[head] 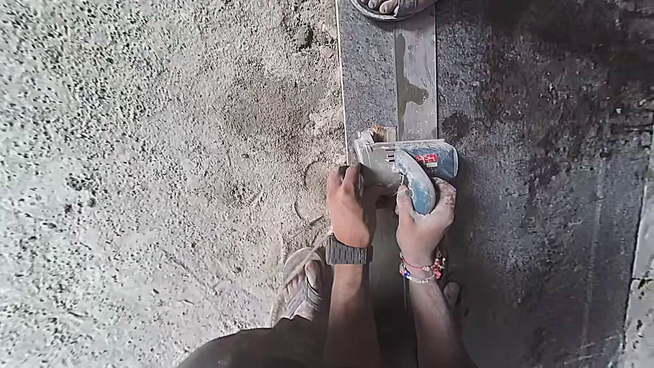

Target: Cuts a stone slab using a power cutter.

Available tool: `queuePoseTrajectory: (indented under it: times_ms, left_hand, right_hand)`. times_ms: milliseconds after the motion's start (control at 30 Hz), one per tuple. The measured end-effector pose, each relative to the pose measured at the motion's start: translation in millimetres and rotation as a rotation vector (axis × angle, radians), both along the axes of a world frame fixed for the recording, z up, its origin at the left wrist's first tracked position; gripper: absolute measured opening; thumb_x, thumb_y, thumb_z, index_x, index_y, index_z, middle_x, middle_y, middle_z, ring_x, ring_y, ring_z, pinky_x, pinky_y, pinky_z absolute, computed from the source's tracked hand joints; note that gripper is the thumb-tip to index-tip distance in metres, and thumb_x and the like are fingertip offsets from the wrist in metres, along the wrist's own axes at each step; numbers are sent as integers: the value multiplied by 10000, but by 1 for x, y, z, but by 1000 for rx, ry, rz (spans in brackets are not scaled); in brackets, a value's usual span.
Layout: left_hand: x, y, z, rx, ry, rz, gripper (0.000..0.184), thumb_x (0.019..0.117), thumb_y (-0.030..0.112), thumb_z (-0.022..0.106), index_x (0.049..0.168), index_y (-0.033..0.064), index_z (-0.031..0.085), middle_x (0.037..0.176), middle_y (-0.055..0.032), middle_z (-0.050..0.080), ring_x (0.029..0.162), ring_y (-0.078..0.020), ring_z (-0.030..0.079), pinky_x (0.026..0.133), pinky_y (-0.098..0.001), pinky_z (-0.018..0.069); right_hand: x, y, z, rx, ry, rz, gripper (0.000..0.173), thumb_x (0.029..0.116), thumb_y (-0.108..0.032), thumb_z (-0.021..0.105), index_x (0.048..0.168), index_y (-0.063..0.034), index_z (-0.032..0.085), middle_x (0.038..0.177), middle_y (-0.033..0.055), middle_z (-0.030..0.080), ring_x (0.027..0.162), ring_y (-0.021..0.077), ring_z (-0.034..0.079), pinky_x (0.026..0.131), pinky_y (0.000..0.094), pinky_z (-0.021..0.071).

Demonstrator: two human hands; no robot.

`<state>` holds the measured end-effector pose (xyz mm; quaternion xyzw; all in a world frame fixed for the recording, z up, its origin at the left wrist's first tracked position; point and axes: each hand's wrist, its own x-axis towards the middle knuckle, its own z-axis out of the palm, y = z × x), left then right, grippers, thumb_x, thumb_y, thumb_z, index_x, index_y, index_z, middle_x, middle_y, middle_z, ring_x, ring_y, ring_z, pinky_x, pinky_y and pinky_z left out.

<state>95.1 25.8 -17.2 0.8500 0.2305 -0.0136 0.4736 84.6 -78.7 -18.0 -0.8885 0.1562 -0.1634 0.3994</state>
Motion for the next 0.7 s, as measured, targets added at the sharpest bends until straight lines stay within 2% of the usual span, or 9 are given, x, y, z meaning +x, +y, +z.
queuePoseTrajectory:
  times_ms: [367,600,700]
  left_hand:
    - [7,0,-5,-12,-58,36,464,685,145,926,1091,4,751,1010,-157,680,850,-236,654,739,-385,552]
    - [14,3,-5,-19,-58,22,460,680,130,927,1086,3,750,1014,-167,686,862,-245,661,753,-393,554]
    - [16,3,-4,-17,-56,18,466,689,141,924,1098,-1,749,1018,-168,688,856,-240,656,758,-383,547]
  right_hand:
    - [9,3,-1,42,-11,-6,523,814,-131,722,1209,149,526,977,125,617,746,2,625,671,148,549]
    - [15,6,0,16,-24,-10,539,815,-149,730,1213,153,528,1001,145,632,825,4,626,757,139,532]
    - [17,7,0,33,-19,-18,541,816,-143,729,1222,150,524,996,136,639,816,-4,632,745,142,539]
